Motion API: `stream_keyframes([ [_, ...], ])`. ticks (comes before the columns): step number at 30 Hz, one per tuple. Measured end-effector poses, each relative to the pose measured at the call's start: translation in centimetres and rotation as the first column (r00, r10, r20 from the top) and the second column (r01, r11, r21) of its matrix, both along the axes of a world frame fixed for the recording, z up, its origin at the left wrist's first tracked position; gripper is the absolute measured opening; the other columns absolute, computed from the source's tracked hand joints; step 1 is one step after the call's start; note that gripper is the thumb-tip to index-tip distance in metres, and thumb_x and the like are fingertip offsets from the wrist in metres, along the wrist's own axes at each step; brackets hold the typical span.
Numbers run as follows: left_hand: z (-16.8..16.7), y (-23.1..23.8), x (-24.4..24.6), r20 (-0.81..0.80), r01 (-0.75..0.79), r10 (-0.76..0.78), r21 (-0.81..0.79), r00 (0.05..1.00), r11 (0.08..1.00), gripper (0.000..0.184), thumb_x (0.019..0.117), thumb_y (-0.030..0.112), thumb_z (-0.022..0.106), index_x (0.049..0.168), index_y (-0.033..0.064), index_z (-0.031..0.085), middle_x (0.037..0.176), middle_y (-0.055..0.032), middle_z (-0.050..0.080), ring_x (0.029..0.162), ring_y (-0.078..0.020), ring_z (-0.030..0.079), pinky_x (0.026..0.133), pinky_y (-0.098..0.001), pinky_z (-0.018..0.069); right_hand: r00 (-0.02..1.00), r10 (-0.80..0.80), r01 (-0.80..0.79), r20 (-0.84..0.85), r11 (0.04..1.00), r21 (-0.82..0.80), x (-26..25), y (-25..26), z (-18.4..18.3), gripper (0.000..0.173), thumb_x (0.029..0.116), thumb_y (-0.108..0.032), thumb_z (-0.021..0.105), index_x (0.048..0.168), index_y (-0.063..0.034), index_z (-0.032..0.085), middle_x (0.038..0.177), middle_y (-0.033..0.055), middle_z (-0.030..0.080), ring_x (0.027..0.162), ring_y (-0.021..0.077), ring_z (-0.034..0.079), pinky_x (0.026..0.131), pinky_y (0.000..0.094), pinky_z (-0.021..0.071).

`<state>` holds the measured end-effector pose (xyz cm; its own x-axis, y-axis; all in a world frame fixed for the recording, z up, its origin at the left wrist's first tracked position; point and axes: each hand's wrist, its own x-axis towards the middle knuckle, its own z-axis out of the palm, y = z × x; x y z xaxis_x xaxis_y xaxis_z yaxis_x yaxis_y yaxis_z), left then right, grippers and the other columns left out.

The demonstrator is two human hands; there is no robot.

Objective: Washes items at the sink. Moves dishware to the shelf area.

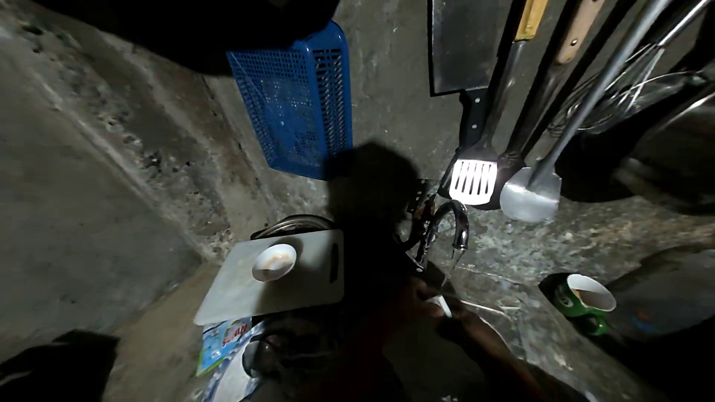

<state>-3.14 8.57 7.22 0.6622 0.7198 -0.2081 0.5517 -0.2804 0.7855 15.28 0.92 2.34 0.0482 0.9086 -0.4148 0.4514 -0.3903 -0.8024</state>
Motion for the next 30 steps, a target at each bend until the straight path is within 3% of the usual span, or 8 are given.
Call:
stream_keyframes([
  [4,2.8,1.7,-1.7,0.023,-0.221,0.229,-0.176,0.973,0.959,0.042,0.1007,0.023,0.066,0.135,-0.0013,0.060,0.130,-0.0188,0.064,0.119,-0.0254,0.063,0.106,-0.0404,0.0487,0.937,0.070,-0.024,0.343,0.990,-0.136,-1.9,-2.9,2.3,0.043,0.1048,-0.032,0.057,0.124,0.0046,0.066,0.121,0.0272,0.067,0.117,0.0414,0.064,0.103,0.0577,0.0472],
  [7,3.1,2.5,-1.4,-0.014,-0.363,0.365,-0.145,0.931,0.920,0.038,0.1082,0.017,0.050,0.142,-0.0002,0.055,0.143,-0.0216,0.056,0.130,-0.0301,0.056,0.111,-0.0434,0.0437,0.926,0.001,0.015,0.377,0.999,-0.041,-3.2,-5.5,1.7,0.038,0.1058,-0.030,0.054,0.119,0.0020,0.070,0.113,0.0258,0.071,0.110,0.0431,0.067,0.097,0.0609,0.0497],
  [10,2.5,2.5,-0.6,0.068,-0.381,0.397,-0.168,0.915,0.909,0.033,0.1092,0.013,0.045,0.133,-0.0036,0.060,0.132,-0.0206,0.061,0.113,-0.0261,0.061,0.099,-0.0399,0.0487,0.940,-0.028,-0.001,0.341,0.996,0.084,-3.7,-7.3,2.0,0.035,0.1054,-0.023,0.054,0.122,0.0039,0.068,0.107,0.0269,0.072,0.104,0.0445,0.069,0.094,0.0618,0.0513],
  [12,2.8,2.1,0.0,0.069,-0.408,0.424,-0.171,0.903,0.897,0.032,0.1087,0.011,0.045,0.132,-0.0024,0.061,0.132,-0.0192,0.062,0.115,-0.0252,0.061,0.101,-0.0399,0.0476,0.943,-0.047,0.013,0.328,0.994,0.106,-3.9,-8.2,2.4,0.035,0.1059,-0.022,0.053,0.125,0.0043,0.067,0.109,0.0273,0.071,0.104,0.0448,0.069,0.094,0.0616,0.0512],
  [20,4.3,1.0,2.6,-0.259,-0.162,0.201,0.165,0.945,0.973,0.047,0.1026,0.004,0.050,0.149,0.0095,0.053,0.152,-0.0188,0.048,0.140,-0.0319,0.048,0.116,-0.0435,0.0388,0.907,-0.077,-0.008,0.415,0.980,0.199,-4.9,-9.6,3.0,0.033,0.1042,-0.015,0.054,0.130,0.0000,0.068,0.120,0.0250,0.070,0.110,0.0450,0.068,0.096,0.0612,0.0518],
  [22,4.3,1.1,1.4,-0.328,-0.100,0.143,0.146,0.934,0.984,0.049,0.1044,0.011,0.052,0.153,0.0152,0.049,0.154,-0.0149,0.047,0.140,-0.0304,0.048,0.115,-0.0464,0.0398,0.909,-0.076,-0.007,0.409,0.980,0.199,-5.1,-9.7,3.5,0.033,0.1027,-0.014,0.055,0.131,-0.0019,0.068,0.119,0.0242,0.071,0.108,0.0451,0.069,0.094,0.0627,0.0520],
  [25,5.1,-0.4,-0.7,-0.293,-0.130,0.148,0.079,0.945,0.988,0.041,0.1065,0.018,0.053,0.146,0.0093,0.056,0.148,-0.0160,0.054,0.136,-0.0291,0.053,0.114,-0.0450,0.0408,0.894,-0.126,0.015,0.430,0.967,0.253,-4.9,-10.2,3.4,0.031,0.0994,-0.014,0.060,0.125,0.0010,0.069,0.110,0.0254,0.072,0.102,0.0451,0.070,0.090,0.0627,0.0534],
  [30,5.9,-2.6,-4.0,-0.253,-0.111,0.116,0.031,0.961,0.993,0.041,0.1102,0.029,0.046,0.140,0.0025,0.059,0.140,-0.0195,0.059,0.132,-0.0298,0.056,0.113,-0.0460,0.0402,0.852,-0.241,0.186,0.464,0.969,0.162,-4.0,-12.0,6.2,0.040,0.1004,-0.018,0.062,0.132,0.0063,0.063,0.118,0.0305,0.069,0.113,0.0485,0.066,0.100,0.0620,0.0482],
])
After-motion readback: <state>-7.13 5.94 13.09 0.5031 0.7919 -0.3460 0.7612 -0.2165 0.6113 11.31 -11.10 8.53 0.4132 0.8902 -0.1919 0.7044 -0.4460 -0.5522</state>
